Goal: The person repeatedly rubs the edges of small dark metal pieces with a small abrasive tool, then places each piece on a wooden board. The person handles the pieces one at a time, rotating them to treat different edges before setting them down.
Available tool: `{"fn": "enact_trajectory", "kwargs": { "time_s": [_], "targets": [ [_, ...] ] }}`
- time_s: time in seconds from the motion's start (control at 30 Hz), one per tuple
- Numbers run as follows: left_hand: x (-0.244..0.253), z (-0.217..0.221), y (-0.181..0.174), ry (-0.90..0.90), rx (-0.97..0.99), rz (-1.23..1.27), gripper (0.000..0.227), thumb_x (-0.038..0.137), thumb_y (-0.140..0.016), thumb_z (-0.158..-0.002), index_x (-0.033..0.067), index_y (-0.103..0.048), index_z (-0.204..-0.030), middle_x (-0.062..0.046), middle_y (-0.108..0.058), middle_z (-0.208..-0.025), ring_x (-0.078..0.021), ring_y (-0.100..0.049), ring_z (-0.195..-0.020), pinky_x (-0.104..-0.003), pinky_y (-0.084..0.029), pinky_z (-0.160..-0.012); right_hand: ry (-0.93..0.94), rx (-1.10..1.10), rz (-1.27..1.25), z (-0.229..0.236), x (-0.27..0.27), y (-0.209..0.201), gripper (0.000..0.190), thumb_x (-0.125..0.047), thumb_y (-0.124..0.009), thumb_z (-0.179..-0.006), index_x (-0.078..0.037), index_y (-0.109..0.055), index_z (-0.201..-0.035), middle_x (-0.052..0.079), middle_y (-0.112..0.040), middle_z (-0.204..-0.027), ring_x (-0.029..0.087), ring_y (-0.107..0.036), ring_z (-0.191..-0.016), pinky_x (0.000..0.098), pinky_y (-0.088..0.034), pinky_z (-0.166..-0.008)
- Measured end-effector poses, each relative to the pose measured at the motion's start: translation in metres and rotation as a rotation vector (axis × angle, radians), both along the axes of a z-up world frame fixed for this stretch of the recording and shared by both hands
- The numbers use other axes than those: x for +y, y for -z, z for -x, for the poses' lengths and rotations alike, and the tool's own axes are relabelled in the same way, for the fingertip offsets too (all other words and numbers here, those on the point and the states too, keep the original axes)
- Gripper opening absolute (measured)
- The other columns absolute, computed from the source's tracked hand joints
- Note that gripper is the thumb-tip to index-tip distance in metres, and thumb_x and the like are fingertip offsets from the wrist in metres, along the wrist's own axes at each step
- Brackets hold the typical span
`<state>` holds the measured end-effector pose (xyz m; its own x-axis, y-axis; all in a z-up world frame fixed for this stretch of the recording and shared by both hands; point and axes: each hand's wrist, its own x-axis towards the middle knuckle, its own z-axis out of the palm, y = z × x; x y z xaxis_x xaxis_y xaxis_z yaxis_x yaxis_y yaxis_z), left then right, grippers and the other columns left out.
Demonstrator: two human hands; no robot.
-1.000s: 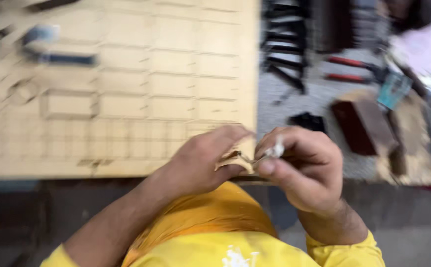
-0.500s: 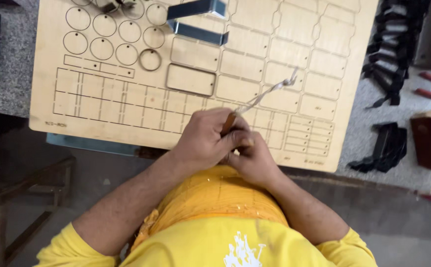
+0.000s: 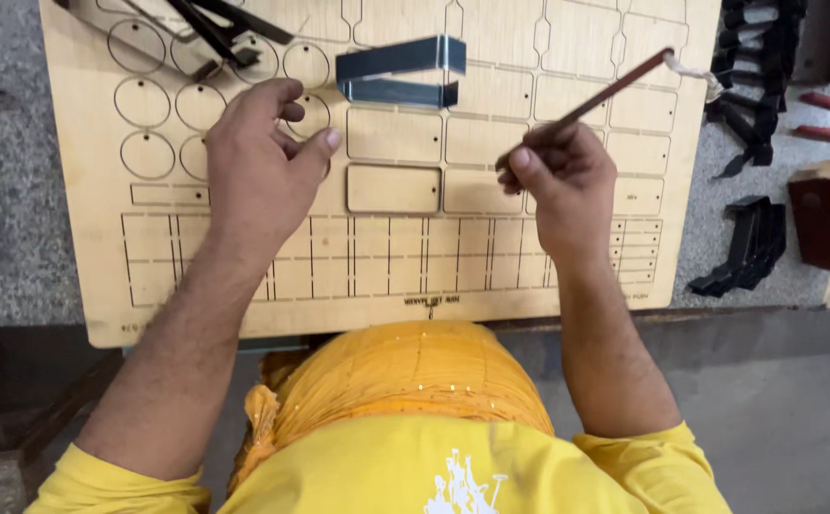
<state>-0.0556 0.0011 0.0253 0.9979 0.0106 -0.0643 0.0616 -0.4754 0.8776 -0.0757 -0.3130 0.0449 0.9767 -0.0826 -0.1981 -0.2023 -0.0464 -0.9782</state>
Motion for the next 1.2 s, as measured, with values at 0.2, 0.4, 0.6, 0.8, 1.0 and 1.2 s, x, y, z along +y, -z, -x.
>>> {"fn": "enact_trajectory", "kwargs": {
  "time_s": [0.2,0.4,0.6,0.8,1.0,1.2],
  "targets": [
    [-0.009,-0.025,0.016,0.041,-0.104,-0.043,0.060,0.011,-0.091,-0.084,-0.0032,-0.060,-0.134,-0.017,-0.067,-0.123,-0.0176,-0.069,-0.076,-0.032,-0.060,-0.069,-0.173,-0.039,0.055,-0.070,0.015,0.017,0.014,0.003,-0.075,-0.104,0.003,-0.064,-0.113,0.011,-0.073,-0.098,0.014,-0.072,-0.090,0.0276,-0.060,-0.079],
    [-0.012,-0.037,0.030,0.075,-0.230,-0.114,0.061,0.015,-0.096,-0.087,-0.0017,-0.059,-0.134,-0.014,-0.069,-0.120,-0.0222,-0.072,-0.101,-0.037,-0.061,-0.088,-0.289,-0.005,0.006,-0.105,0.024,0.044,0.020,0.008,-0.075,-0.102,-0.001,-0.061,-0.113,0.007,-0.072,-0.104,0.013,-0.074,-0.099,0.0292,-0.066,-0.090],
    [-0.015,-0.044,0.034,0.106,-0.199,-0.149,0.057,0.017,-0.098,-0.088,-0.0017,-0.062,-0.129,-0.013,-0.070,-0.113,-0.0222,-0.072,-0.095,-0.036,-0.061,-0.082,-0.415,-0.070,0.077,-0.112,0.030,0.056,0.028,0.012,-0.080,-0.102,0.001,-0.059,-0.117,0.008,-0.072,-0.105,0.014,-0.072,-0.099,0.0272,-0.062,-0.088],
    [-0.015,-0.047,0.036,0.139,-0.213,-0.080,0.045,0.006,-0.091,-0.089,-0.0006,-0.064,-0.125,-0.011,-0.070,-0.112,-0.0193,-0.074,-0.095,-0.030,-0.064,-0.081,-0.305,-0.016,-0.025,-0.111,0.028,0.045,0.022,0.008,-0.074,-0.101,-0.002,-0.057,-0.110,0.008,-0.074,-0.101,0.017,-0.077,-0.094,0.0289,-0.067,-0.081],
    [-0.014,-0.048,0.033,0.167,-0.243,-0.041,0.034,-0.002,-0.084,-0.096,0.0002,-0.065,-0.124,-0.010,-0.072,-0.112,-0.0180,-0.075,-0.099,-0.030,-0.064,-0.086,-0.278,-0.132,0.106,-0.103,0.027,0.046,0.023,0.011,-0.073,-0.103,0.000,-0.054,-0.113,0.011,-0.069,-0.105,0.018,-0.076,-0.098,0.0285,-0.064,-0.085],
    [-0.012,-0.052,0.031,0.177,-0.260,0.051,0.044,-0.003,-0.082,-0.094,-0.0027,-0.063,-0.133,-0.012,-0.072,-0.112,-0.0184,-0.073,-0.093,-0.029,-0.061,-0.076,-0.181,-0.100,-0.116,-0.081,0.011,0.044,0.017,0.006,-0.070,-0.106,-0.002,-0.057,-0.115,0.013,-0.072,-0.097,0.015,-0.072,-0.076,0.0266,-0.057,-0.061]
  ]
}}
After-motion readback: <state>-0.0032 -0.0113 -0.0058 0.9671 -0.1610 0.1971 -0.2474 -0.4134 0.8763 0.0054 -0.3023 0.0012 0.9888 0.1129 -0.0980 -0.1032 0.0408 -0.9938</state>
